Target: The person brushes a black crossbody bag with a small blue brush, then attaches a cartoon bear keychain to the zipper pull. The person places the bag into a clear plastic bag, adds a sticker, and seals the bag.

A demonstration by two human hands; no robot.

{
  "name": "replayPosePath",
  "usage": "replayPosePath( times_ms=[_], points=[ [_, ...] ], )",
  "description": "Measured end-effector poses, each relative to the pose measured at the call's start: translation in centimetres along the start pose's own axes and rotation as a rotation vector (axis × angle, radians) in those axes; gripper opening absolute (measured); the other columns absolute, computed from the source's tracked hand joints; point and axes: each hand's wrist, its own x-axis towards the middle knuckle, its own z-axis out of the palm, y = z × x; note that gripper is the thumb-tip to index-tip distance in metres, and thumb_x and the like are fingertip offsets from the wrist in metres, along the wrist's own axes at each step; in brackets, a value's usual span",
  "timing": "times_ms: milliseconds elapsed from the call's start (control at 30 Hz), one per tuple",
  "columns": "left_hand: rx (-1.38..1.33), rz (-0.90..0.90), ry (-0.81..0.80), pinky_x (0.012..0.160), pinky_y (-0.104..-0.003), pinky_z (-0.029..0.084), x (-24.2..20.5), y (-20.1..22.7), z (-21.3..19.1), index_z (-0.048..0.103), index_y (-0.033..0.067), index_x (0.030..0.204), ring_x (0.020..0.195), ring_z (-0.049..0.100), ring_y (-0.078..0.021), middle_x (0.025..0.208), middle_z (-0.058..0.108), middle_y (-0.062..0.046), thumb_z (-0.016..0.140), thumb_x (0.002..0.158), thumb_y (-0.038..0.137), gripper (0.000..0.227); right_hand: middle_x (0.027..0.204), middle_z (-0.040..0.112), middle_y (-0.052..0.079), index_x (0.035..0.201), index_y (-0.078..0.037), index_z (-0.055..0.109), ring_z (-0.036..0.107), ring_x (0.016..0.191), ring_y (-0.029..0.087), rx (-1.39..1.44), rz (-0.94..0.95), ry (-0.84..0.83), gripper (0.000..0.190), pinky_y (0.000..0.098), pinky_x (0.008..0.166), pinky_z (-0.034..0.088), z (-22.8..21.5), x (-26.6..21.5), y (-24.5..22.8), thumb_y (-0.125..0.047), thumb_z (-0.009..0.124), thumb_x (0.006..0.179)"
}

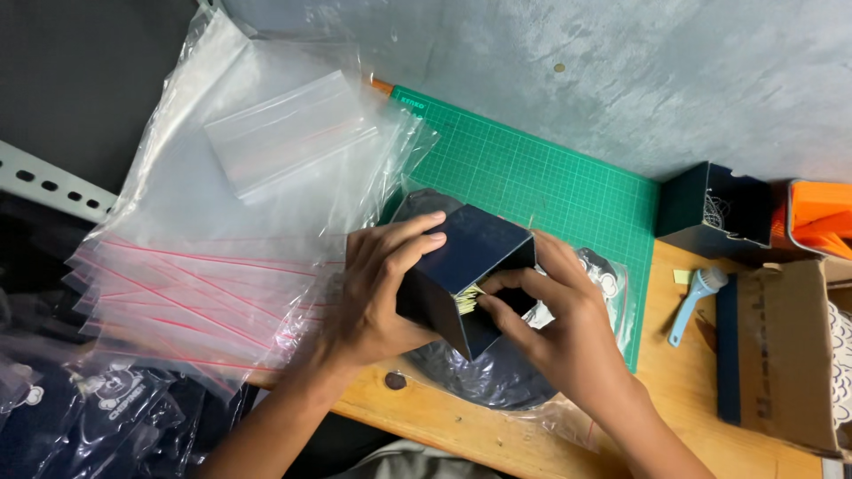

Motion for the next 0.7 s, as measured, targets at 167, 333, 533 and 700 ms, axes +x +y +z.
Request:
replayPosePath(
  times_ms=[167, 333, 533, 700],
  points=[
    [-0.002, 0.005, -0.027, 0.102, -0.043, 0.043, -0.1, 0.1, 0.0, 0.049, 0.0040, 0.133, 0.125, 0.066, -0.0322, 0.142, 0.059, -0.019, 0.082, 0.090, 0.038, 0.064, 0.120, 0.067, 0.017, 0.103, -0.003, 0.074, 0.057, 0.126, 0.041, -0.066, -0.074, 0.023, 0.013, 0.0482, 0.105, 0.046, 0.2, 0.1, -0.2, -0.010, 0.068, 0.095],
    [-0.036, -0.023, -0.001, 0.102, -0.043, 0.044, -0.1, 0.1, 0.3, 0.049, 0.0035, 0.132, 0.126, 0.066, -0.0326, 0.142, 0.059, -0.019, 0.084, 0.087, 0.037, 0.066, 0.136, 0.065, 0.015, 0.086, -0.008, 0.069, 0.065, 0.120, 0.034, -0.101, -0.020, 0.151, 0.016, 0.0451, 0.102, 0.048, 0.1, -0.3, -0.1, -0.016, 0.083, 0.084],
    [-0.067, -0.070, 0.009, 0.104, -0.042, 0.044, 0.0, 0.2, 0.4, 0.050, 0.0038, 0.131, 0.128, 0.065, -0.0317, 0.142, 0.060, -0.018, 0.087, 0.083, 0.034, 0.068, 0.125, 0.070, 0.016, 0.097, -0.001, 0.075, 0.067, 0.107, 0.030, -0.009, 0.064, 0.087, 0.013, 0.0393, 0.094, 0.047, -0.6, -0.6, -0.3, -0.011, 0.067, 0.096],
    [-0.088, -0.092, 0.003, 0.106, -0.041, 0.043, 0.0, 0.2, 0.3, 0.049, 0.0035, 0.134, 0.129, 0.064, -0.0315, 0.142, 0.060, -0.019, 0.088, 0.080, 0.031, 0.072, 0.129, 0.068, 0.017, 0.099, -0.004, 0.074, 0.068, 0.115, 0.034, -0.135, -0.026, 0.161, 0.008, 0.0433, 0.097, 0.047, -0.3, -0.9, 0.3, -0.010, 0.072, 0.094]
  ],
)
